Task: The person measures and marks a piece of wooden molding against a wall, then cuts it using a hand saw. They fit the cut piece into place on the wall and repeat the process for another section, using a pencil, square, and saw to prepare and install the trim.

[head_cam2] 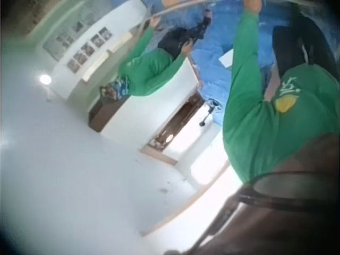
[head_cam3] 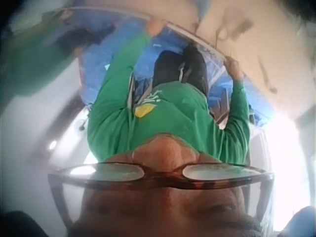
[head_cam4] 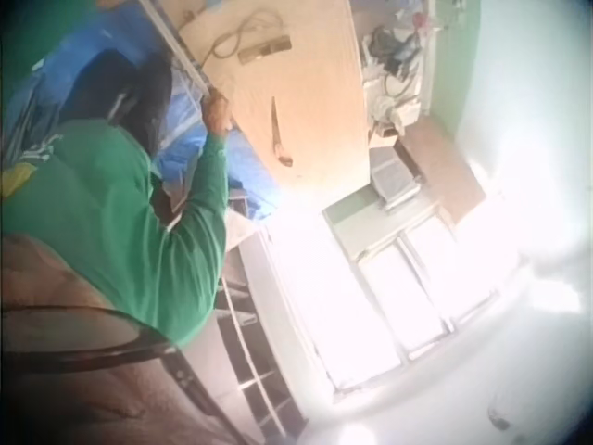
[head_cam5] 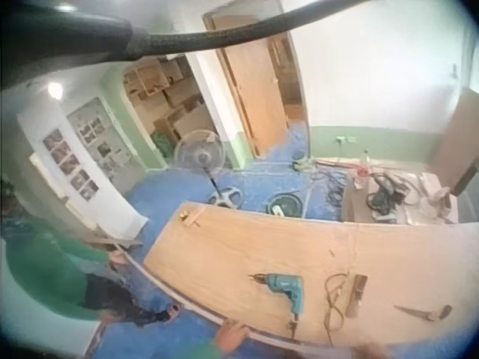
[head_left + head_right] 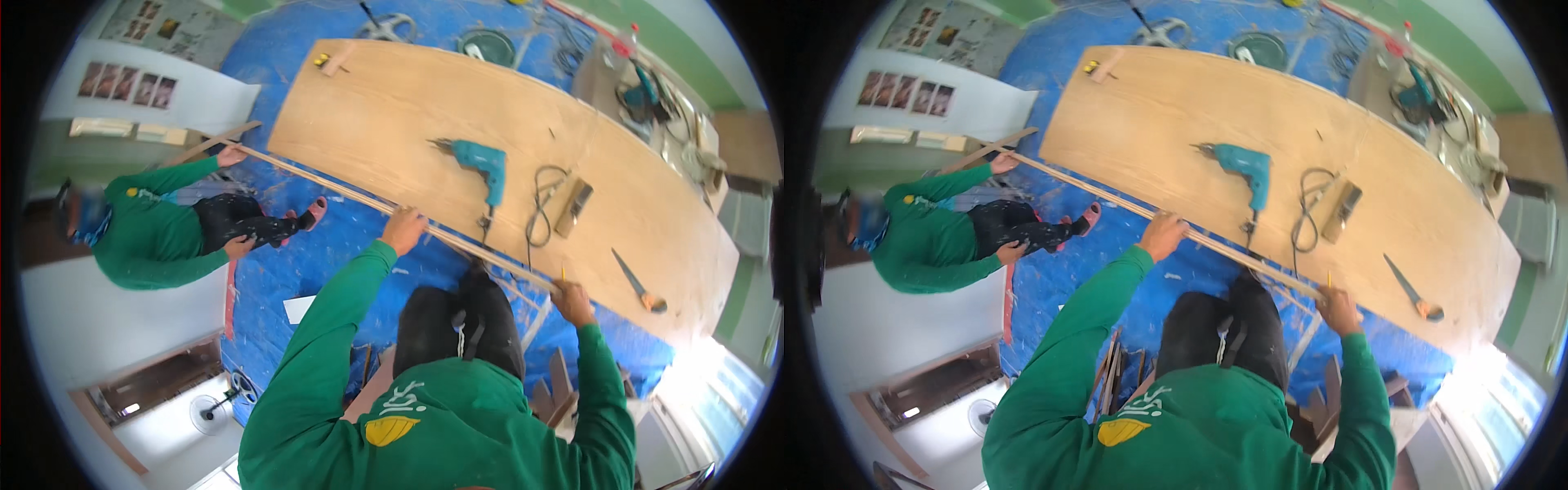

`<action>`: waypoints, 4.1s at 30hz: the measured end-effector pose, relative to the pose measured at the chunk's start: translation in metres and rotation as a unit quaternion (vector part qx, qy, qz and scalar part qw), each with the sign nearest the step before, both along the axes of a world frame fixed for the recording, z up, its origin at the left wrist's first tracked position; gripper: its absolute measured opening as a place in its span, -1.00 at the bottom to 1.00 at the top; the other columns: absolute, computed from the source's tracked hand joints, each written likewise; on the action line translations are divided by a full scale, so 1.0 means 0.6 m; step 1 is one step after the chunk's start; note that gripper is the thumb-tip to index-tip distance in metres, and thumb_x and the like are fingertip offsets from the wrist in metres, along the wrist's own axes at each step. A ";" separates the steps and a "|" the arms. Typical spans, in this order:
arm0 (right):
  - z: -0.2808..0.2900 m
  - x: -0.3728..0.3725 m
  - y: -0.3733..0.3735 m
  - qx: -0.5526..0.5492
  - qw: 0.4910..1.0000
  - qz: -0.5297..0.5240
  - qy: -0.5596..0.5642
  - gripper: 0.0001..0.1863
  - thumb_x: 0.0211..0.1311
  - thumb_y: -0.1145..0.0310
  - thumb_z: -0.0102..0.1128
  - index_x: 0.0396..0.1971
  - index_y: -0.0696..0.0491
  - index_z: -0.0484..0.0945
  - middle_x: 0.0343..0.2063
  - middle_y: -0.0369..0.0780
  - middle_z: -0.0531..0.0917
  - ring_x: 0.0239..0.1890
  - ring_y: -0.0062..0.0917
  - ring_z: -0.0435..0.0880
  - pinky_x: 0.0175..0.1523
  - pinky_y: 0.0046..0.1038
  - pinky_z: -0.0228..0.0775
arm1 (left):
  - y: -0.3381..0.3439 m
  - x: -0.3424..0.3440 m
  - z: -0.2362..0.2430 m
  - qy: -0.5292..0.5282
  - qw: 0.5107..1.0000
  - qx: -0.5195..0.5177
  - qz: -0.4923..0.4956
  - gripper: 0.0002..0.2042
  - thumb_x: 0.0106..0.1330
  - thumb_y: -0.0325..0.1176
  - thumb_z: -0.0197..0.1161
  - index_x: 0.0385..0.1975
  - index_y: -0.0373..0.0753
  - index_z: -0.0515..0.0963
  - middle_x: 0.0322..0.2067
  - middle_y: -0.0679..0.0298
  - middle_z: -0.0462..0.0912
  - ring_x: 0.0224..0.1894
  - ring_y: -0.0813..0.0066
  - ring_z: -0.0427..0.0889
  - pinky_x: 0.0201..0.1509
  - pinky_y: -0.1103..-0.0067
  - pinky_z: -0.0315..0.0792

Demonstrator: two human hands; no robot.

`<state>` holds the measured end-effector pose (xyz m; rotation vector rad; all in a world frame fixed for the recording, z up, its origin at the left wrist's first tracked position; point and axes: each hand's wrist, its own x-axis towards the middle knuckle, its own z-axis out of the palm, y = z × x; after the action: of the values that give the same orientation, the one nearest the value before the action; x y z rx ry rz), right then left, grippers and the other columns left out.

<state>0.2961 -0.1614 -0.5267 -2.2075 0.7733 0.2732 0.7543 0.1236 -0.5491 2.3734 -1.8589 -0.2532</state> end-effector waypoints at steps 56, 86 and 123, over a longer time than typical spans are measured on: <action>-0.225 0.381 -0.219 -0.311 0.935 -0.160 0.052 -0.78 0.45 0.25 0.24 -0.25 0.01 0.81 -0.31 -0.15 0.80 -0.22 -0.34 0.84 -0.24 -0.19 0.67 | -0.080 0.019 -0.122 0.176 0.974 0.106 -0.099 -0.73 0.37 -0.35 0.36 0.03 -0.23 0.72 0.00 0.02 0.72 0.07 -0.09 0.66 0.15 0.11 0.55; -0.143 0.241 0.062 -0.210 0.975 0.073 0.011 -0.78 0.25 0.37 0.30 -0.12 0.05 0.63 -0.21 -0.13 0.67 0.01 -0.18 0.66 0.16 -0.07 0.46 | 0.059 -0.026 -0.032 0.058 0.976 0.049 0.205 -0.13 0.29 -0.23 0.53 0.58 -0.26 0.22 0.44 -0.11 0.37 0.54 -0.14 0.27 0.64 -0.13 0.06; -0.031 0.597 0.469 -0.155 0.851 0.499 0.055 -0.63 0.32 0.46 0.15 0.07 0.31 0.57 -0.20 0.21 0.76 -0.11 0.19 0.77 0.02 0.09 0.57 | 0.780 -0.697 -0.088 0.419 0.262 -0.060 0.867 -0.53 0.23 -0.10 0.38 0.01 -0.35 0.71 0.03 -0.22 0.77 0.13 -0.16 0.76 0.26 0.04 0.61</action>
<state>0.6542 0.1198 -0.5455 -2.7479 -0.3973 0.8272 0.3363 0.5914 -0.6021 1.7738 1.3658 -0.6675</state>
